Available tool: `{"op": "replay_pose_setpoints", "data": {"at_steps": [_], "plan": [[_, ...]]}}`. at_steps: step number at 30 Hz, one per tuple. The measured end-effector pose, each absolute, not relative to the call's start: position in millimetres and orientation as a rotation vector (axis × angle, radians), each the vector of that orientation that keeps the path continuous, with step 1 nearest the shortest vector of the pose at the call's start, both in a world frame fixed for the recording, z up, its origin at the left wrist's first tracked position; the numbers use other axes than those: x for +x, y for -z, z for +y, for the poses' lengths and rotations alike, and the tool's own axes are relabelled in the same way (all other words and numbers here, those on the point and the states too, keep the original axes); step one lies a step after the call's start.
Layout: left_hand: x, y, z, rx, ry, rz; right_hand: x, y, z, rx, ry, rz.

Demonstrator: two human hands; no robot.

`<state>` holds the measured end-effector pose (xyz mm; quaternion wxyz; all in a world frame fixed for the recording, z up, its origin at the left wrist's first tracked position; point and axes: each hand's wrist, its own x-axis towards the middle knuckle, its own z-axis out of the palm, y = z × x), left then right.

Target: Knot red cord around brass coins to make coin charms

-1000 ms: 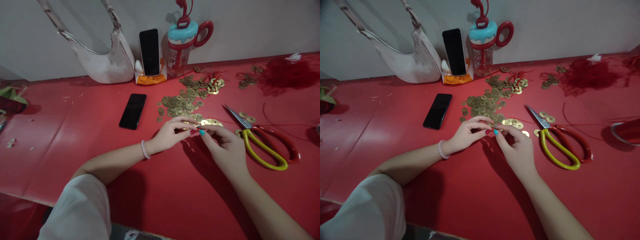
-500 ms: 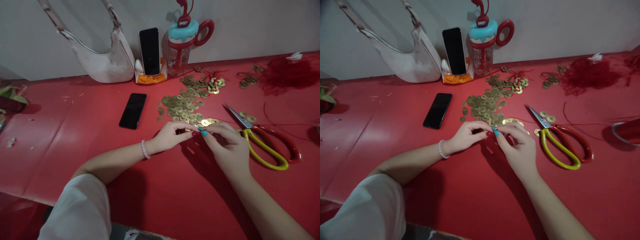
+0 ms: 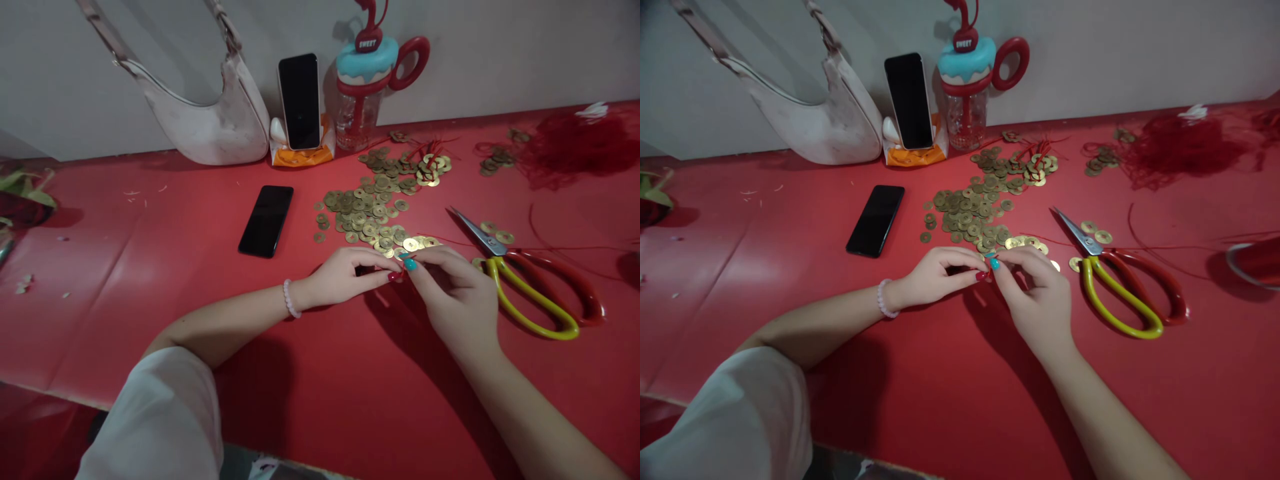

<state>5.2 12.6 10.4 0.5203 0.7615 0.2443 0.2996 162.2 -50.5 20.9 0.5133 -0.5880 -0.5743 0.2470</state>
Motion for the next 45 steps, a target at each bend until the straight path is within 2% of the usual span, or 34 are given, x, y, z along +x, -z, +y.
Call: {"op": "replay_pose_setpoints", "data": {"at_steps": [13,19,24,29,36,45], "plan": [[2,-12,11,2.127,-0.819,0.383,162,-18,-49,-1.497,-0.555,-1.261],[3,-15,6,2.07,-0.874,0.497,163,-16,-48,-1.506,-0.586,-1.233],[4,-15,7,1.993,-0.955,0.645,161,-19,-46,-1.401,-0.754,-1.176],[4,-13,11,1.96,-0.987,0.776,162,-23,-49,-1.451,-0.912,-1.425],[5,-15,13,1.978,-0.969,0.844,163,-22,-52,-1.552,-0.763,-1.592],[5,-12,18,1.997,-0.939,1.051,173,-11,-45,-1.448,-0.054,-1.962]]}}
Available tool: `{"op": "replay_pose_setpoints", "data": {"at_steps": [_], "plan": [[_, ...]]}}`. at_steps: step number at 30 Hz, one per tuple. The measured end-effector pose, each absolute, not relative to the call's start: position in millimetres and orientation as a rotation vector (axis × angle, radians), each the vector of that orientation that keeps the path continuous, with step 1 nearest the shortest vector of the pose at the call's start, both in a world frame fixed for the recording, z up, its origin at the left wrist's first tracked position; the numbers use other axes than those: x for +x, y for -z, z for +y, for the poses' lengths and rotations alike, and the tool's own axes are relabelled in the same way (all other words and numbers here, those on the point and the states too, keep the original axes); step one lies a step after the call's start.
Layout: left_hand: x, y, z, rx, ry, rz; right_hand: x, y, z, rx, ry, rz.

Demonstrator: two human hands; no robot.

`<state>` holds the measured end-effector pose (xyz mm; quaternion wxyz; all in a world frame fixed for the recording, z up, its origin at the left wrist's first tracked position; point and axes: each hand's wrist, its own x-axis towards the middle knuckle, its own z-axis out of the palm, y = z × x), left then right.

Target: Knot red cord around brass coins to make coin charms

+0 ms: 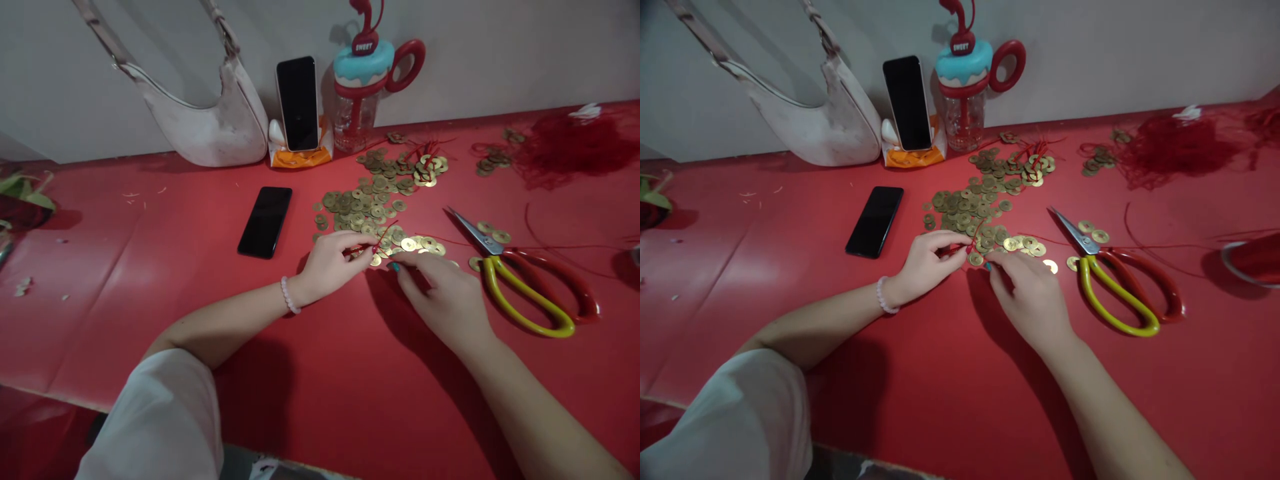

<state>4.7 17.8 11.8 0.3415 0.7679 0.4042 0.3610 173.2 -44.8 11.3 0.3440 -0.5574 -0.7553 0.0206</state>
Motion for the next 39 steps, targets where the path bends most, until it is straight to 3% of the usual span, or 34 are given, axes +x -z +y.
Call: {"op": "replay_pose_setpoints", "data": {"at_steps": [6,10,22,39], "plan": [[3.1,-8.4,17.3,2.222,-0.831,0.993,176.7,-15.6,-42.7,-1.219,0.142,-2.173],[1.8,-7.2,16.7,2.423,-0.725,0.898,177.0,-17.4,-42.9,-1.319,0.227,-2.117],[2.8,-8.0,13.8,2.345,-0.767,0.85,174.0,-13.8,-43.4,-1.537,-0.737,-1.59],[4.3,-9.8,12.0,2.178,-0.834,0.851,172.9,-15.6,-44.1,-1.551,-0.712,-1.619]]}}
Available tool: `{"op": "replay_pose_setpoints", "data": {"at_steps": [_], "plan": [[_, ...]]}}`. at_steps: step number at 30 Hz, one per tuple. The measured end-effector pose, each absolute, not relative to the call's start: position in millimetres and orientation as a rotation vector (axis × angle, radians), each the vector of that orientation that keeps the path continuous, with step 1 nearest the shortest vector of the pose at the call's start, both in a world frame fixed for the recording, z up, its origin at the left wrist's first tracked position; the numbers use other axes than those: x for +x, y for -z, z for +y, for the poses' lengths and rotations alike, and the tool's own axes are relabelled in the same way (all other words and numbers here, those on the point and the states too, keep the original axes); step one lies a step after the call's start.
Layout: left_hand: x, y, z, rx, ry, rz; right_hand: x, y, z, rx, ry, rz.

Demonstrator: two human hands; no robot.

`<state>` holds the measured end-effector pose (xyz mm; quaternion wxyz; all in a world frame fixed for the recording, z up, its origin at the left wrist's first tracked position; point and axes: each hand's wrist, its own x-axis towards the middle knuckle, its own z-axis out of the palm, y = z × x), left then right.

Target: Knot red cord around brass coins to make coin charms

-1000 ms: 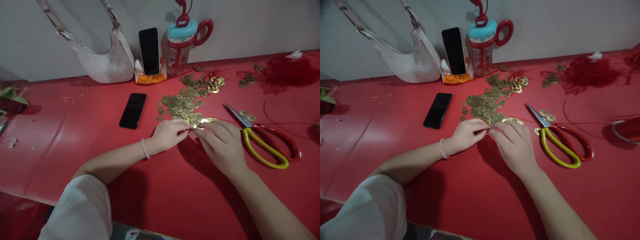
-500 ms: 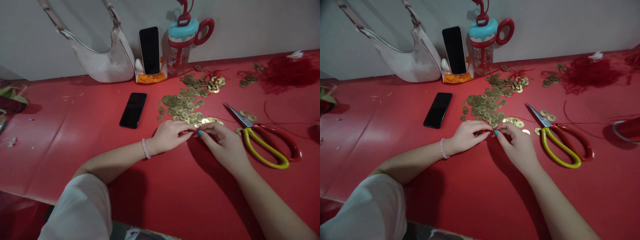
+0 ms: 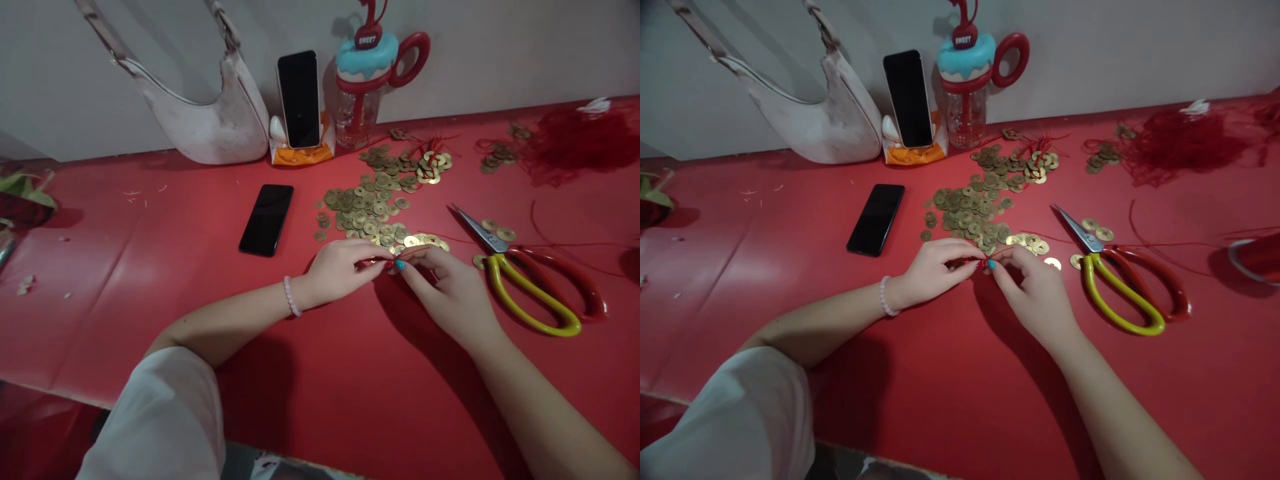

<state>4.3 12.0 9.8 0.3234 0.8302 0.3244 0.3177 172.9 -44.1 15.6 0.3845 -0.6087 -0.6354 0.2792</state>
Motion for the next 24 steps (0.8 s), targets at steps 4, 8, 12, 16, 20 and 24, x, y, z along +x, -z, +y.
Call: {"op": "replay_pose_setpoints", "data": {"at_steps": [4,8,12,16,20,24], "plan": [[4.3,-9.1,12.1,2.162,-0.835,0.859,173.3,-17.9,-43.8,-1.5,-0.615,-1.675],[4.0,-8.3,12.7,2.133,-0.842,0.812,174.2,-22.1,-43.3,-1.413,-0.459,-1.75],[2.8,-12.5,15.3,2.063,-0.749,0.642,175.5,-21.7,-44.4,-1.409,-0.497,-1.683],[1.4,-17.3,18.9,1.936,-0.712,0.477,176.4,-17.6,-45.3,-1.413,-0.631,-1.485],[1.8,-16.7,20.0,1.789,-0.828,0.472,174.1,-16.8,-45.5,-1.407,-0.587,-1.495],[3.8,-14.4,17.6,1.648,-0.913,0.488,169.8,-18.1,-46.3,-1.306,-0.363,-1.763]]}}
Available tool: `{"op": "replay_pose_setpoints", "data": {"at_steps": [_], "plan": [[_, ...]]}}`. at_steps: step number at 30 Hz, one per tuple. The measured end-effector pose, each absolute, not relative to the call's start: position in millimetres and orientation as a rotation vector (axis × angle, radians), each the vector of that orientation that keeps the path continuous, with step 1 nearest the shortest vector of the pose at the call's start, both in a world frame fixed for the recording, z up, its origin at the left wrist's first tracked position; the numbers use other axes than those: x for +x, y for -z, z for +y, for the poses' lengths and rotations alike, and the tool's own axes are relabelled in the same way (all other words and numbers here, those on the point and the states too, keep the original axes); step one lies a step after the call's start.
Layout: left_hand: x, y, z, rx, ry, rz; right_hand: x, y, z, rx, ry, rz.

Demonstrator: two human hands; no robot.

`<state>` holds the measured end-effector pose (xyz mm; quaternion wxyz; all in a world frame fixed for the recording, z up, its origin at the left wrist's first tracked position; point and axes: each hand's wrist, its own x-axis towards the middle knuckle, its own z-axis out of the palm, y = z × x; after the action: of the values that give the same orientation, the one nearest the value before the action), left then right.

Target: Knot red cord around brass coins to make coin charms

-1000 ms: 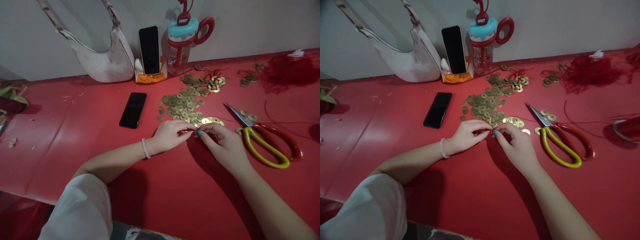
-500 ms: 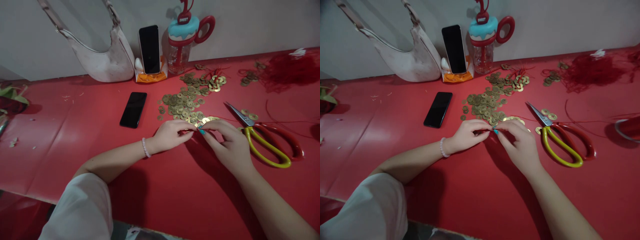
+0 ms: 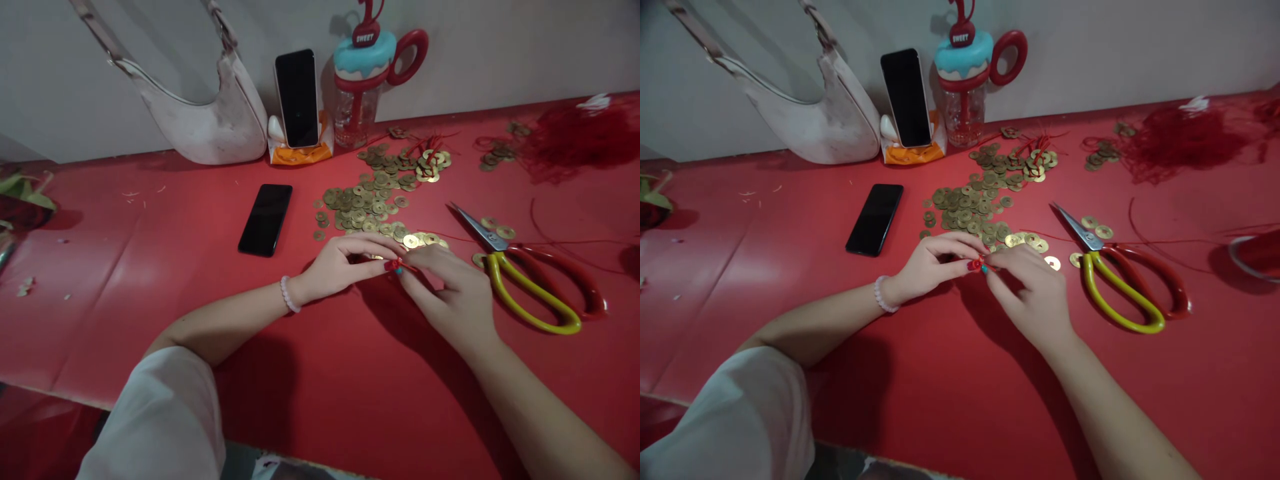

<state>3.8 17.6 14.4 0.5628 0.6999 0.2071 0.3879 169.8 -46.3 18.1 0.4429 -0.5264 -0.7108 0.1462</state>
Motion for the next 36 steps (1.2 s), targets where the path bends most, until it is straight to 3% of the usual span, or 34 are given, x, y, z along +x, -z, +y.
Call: {"op": "replay_pose_setpoints", "data": {"at_steps": [14,36], "plan": [[4,-10,16,1.529,-0.874,0.603,165,-24,-56,-1.281,0.056,-1.82],[6,-9,16,1.466,-0.849,0.537,155,-20,-54,-1.216,-0.389,-1.578]]}}
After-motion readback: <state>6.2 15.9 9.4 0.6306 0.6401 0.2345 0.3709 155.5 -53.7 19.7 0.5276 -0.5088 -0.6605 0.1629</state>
